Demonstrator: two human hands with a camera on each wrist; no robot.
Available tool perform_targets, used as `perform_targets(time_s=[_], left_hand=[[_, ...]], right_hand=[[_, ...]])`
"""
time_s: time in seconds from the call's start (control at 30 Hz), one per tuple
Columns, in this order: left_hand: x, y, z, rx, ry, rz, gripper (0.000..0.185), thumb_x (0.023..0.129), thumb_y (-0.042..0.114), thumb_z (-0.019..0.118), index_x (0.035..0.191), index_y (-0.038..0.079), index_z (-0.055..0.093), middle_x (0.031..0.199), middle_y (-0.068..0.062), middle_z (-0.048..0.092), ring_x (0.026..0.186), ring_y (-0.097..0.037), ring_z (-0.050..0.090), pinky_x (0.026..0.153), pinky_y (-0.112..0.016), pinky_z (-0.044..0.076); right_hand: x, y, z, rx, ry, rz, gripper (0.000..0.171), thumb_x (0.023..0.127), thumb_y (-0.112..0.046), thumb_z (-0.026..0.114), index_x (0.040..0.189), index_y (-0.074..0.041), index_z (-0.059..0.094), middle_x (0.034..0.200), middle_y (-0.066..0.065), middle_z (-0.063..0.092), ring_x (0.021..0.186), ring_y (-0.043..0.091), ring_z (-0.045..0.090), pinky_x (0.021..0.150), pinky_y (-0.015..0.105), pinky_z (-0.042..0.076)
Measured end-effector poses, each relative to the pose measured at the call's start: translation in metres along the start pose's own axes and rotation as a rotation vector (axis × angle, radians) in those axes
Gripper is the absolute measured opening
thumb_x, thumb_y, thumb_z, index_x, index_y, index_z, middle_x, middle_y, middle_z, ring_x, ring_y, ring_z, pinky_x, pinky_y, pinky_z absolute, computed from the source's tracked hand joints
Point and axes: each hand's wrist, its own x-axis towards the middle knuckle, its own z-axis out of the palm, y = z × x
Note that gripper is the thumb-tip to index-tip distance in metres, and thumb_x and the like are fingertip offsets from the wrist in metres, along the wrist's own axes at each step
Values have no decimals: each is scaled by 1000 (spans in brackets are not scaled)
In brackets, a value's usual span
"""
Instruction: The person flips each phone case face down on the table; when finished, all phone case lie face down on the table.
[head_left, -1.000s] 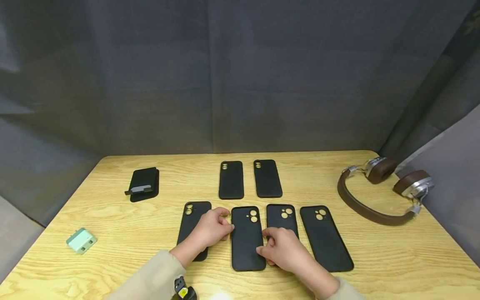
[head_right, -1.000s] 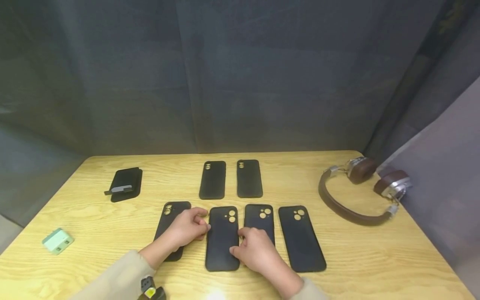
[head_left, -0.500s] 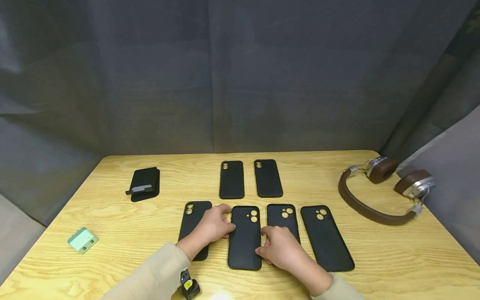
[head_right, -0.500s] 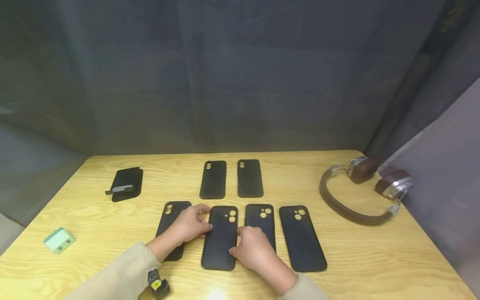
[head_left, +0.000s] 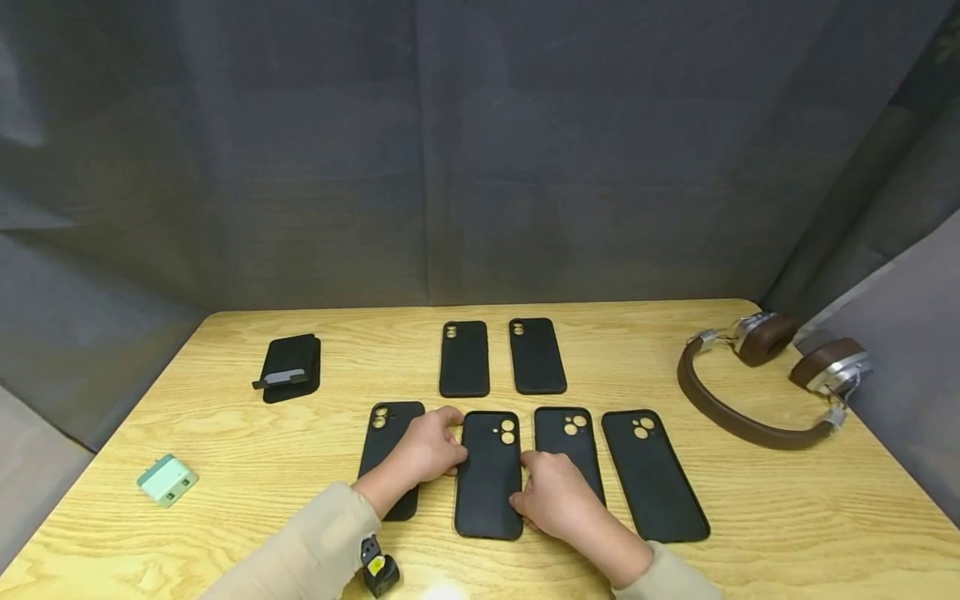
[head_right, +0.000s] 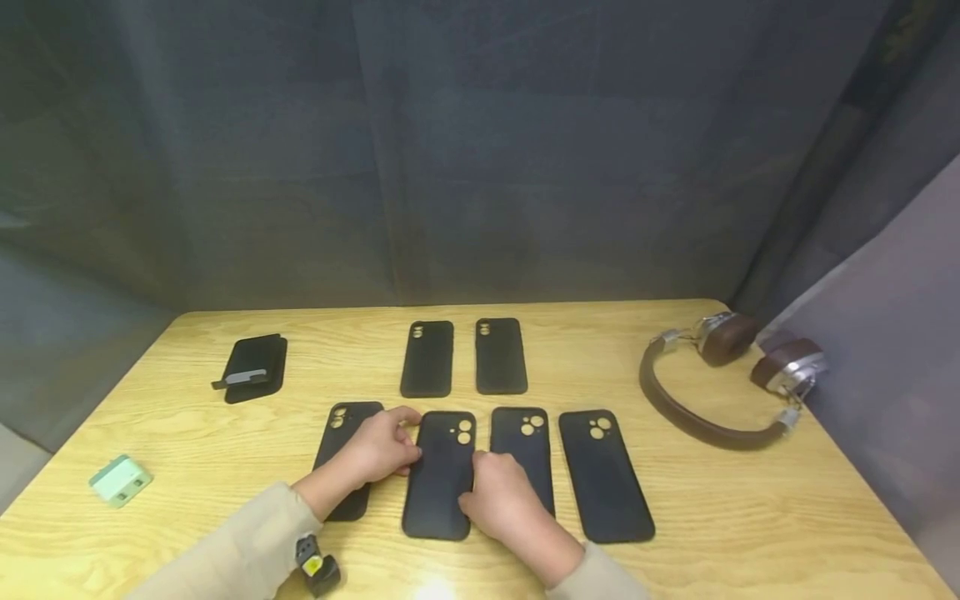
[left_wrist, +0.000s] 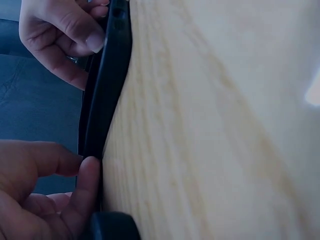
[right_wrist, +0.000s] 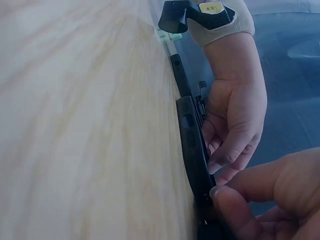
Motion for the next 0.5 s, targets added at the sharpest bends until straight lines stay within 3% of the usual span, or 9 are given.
perform_targets(time_s=[0.23,0.5], left_hand=[[1,-3,-1,-26,-9,6,46,78,0,61,123,-3,52,64,-3,56,46,-12,55,49,-25,46],[-5,-6,-6,-173,15,26,45,76,-2,59,121,-4,51,68,-5,58,47,-12,55,49,-26,50]], right_hand=[[-2,1,1,31,24,-31,50,71,2,63,117,15,52,43,-4,50,37,9,48,43,25,37],[-2,-3,-2,17,55,-37,48,71,1,64,117,12,55,50,-3,50,43,10,46,45,25,36]])
